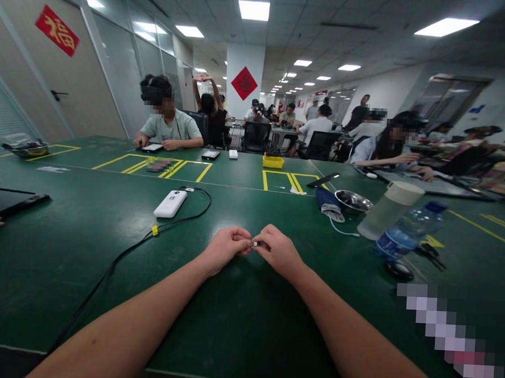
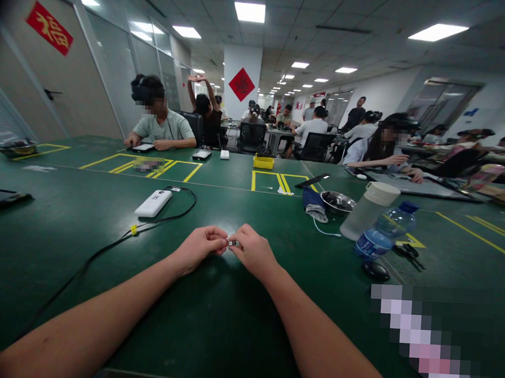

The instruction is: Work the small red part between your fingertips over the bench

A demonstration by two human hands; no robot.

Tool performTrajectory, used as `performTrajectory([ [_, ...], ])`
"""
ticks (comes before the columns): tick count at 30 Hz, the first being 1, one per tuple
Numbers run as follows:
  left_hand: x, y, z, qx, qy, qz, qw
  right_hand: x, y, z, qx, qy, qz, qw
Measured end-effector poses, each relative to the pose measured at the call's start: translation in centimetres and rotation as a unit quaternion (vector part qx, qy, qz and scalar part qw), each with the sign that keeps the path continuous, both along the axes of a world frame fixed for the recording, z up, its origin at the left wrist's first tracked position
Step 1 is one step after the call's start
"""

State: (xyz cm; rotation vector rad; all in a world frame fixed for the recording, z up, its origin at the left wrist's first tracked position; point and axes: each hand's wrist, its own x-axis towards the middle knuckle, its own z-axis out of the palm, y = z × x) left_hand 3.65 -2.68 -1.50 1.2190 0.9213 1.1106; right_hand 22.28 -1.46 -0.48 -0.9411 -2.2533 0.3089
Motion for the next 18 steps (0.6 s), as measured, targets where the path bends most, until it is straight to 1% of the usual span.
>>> performTrajectory([
  [2,-0.2,0.1,0.2,-0.005,-0.014,0.013,1.0,0.1,0.1,0.1,-0.008,0.035,-0.008,0.999],
  [3,-0.3,0.1,0.3,-0.013,-0.029,0.019,0.999,0.0,0.1,0.2,-0.026,0.06,-0.011,0.998],
  [5,-0.5,0.3,0.4,-0.035,-0.066,0.025,0.997,-0.1,0.3,0.0,-0.1,0.128,-0.011,0.987],
  [6,-0.6,0.3,0.4,-0.048,-0.085,0.025,0.995,-0.2,0.4,-0.1,-0.152,0.167,-0.007,0.974],
  [8,-0.6,0.5,0.1,-0.071,-0.116,0.02,0.991,-0.4,0.6,-0.6,-0.265,0.241,0.013,0.934],
  [10,-0.5,0.6,-0.3,-0.087,-0.134,0.007,0.987,-0.5,0.7,-1.0,-0.343,0.276,0.029,0.897],
  [11,-0.4,0.6,-0.6,-0.092,-0.139,0.0,0.986,-0.6,0.7,-1.2,-0.365,0.282,0.033,0.887],
  [13,-0.3,0.7,-1.1,-0.098,-0.143,-0.012,0.985,-0.6,0.7,-1.4,-0.385,0.283,0.038,0.878],
  [15,-0.3,0.8,-1.4,-0.099,-0.146,-0.019,0.984,-0.5,0.7,-1.4,-0.388,0.281,0.037,0.877],
  [18,-0.3,0.9,-1.5,-0.096,-0.154,-0.026,0.983,-0.4,0.6,-1.3,-0.392,0.273,0.031,0.878],
])
